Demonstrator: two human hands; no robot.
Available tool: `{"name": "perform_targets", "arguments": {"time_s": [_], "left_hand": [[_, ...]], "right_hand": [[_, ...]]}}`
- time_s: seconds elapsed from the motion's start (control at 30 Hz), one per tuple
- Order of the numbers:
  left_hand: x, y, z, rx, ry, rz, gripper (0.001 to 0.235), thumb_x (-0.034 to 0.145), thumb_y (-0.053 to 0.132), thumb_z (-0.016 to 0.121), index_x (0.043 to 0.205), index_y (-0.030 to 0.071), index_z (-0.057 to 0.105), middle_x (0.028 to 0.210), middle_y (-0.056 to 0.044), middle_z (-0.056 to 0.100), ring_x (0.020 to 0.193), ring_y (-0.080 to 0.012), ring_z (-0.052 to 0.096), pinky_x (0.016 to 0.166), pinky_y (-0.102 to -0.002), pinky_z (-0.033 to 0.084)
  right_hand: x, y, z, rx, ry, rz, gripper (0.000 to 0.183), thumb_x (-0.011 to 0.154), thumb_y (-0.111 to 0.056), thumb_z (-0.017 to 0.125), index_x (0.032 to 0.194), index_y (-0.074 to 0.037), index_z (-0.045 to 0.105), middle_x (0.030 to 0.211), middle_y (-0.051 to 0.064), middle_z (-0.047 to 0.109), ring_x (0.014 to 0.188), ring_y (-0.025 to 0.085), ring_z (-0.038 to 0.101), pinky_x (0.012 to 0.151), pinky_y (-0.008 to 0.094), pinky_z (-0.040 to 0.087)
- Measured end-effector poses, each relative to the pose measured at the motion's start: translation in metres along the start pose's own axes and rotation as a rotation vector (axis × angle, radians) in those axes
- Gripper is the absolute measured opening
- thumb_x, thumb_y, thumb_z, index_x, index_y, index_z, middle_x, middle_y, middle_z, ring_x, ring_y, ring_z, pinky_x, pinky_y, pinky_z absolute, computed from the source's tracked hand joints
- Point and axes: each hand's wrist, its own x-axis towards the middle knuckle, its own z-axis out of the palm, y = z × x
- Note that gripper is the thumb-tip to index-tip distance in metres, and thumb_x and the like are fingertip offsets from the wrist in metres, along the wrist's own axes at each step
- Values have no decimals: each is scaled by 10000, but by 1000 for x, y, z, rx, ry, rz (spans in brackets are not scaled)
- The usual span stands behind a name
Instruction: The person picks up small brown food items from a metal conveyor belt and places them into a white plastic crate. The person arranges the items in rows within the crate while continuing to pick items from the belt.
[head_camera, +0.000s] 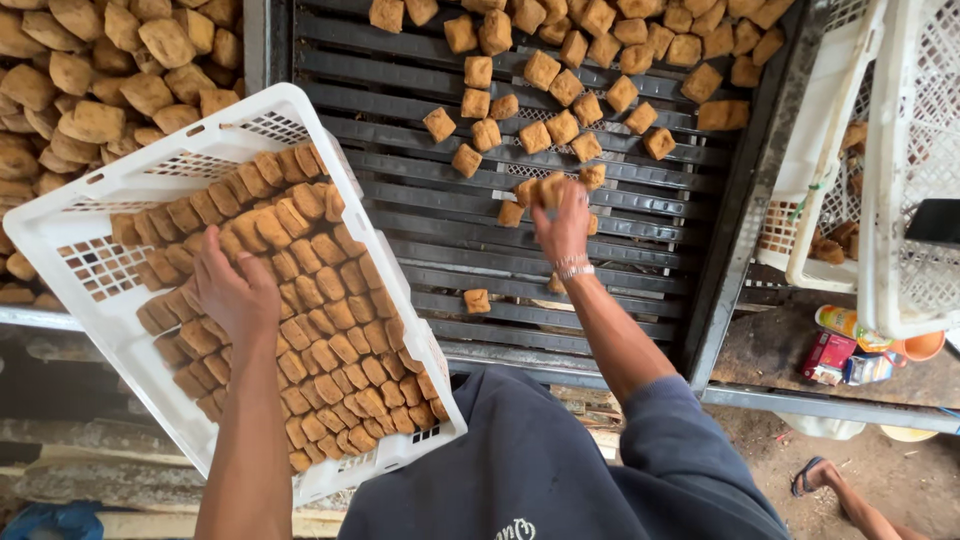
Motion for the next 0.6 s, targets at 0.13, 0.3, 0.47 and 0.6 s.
{"name": "perform_targets", "arguments": {"time_s": [0.13,0.3,0.47,0.6], "left_hand": [[2,3,1,-8,32,43,471,1043,136,533,1490,-11,520,1354,-219,624,1206,-410,604,1041,-527,431],[3,3,1,2,55,79,471,1046,113,542,1496,-25,520,1390,-242,620,1240,-437,601,1058,-545,449],[-2,3,-1,-9,23,49,483,1014,100,550,1481,-24,526,1366,-238,632,1205,-442,602,1038,-548,453],[6,6,-2,-5,40,60,487,1009,103,551,1479,-21,526,1361,-238,622,1228,-440,594,1057,-539,444]], "right_hand": [[17,-6,22,-100,-50,-81,623,821,-135,839,1297,-1,460,1263,354,499,948,550,600,734,550,521],[31,5,29,-92,56,3,652,792,-115,798,1306,-26,406,1269,323,461,1031,542,573,844,563,524],[94,32,9,-55,132,31,603,858,-56,749,1361,-67,416,1308,291,484,1094,484,573,891,543,508],[117,32,3,-152,28,-170,711,828,-16,762,1438,-56,400,1246,329,458,1052,534,545,887,551,492]]}}
